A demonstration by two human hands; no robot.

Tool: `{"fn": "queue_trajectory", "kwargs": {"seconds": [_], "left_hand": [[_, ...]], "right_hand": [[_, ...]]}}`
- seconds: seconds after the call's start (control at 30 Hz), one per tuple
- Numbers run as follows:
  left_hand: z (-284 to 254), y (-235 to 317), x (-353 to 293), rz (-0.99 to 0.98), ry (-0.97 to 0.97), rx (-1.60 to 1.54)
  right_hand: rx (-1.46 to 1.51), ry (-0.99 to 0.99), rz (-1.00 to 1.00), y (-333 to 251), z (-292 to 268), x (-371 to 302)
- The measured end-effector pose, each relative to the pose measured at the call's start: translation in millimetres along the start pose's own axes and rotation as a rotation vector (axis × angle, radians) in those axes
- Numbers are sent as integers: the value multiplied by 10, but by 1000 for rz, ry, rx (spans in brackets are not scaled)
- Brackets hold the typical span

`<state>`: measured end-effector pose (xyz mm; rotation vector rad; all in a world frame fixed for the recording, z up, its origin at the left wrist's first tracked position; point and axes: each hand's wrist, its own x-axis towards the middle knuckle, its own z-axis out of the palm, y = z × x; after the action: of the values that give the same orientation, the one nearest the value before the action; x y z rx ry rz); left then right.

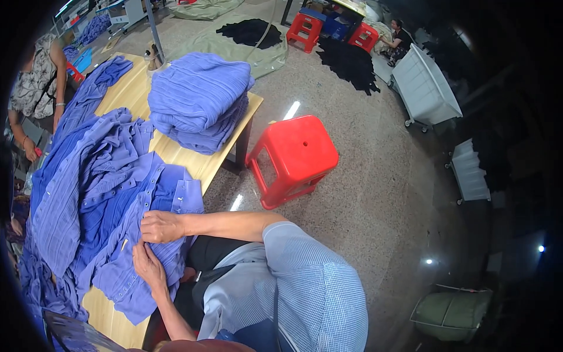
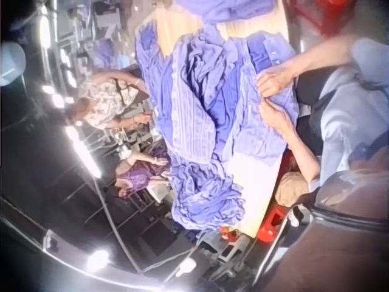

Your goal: Inspect and fold blue pleated garments with metal snaps on a work table.

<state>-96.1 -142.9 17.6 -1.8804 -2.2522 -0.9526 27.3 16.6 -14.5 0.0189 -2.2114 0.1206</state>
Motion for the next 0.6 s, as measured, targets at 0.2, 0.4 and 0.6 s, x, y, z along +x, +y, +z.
{"fn": "queue_trajectory", "kwargs": {"seconds": [0.2,0.4,0.6], "left_hand": [[-145,-53,-110,82,-102,166],[-197,171,-58,106,-137,198],[-92,277,184,-31,-95,100]], "right_hand": [[110,-128,102,-86,-291,-71],[92,-163,238,-112,-589,-248],[182,-135,310,-134,-622,-186]]}}
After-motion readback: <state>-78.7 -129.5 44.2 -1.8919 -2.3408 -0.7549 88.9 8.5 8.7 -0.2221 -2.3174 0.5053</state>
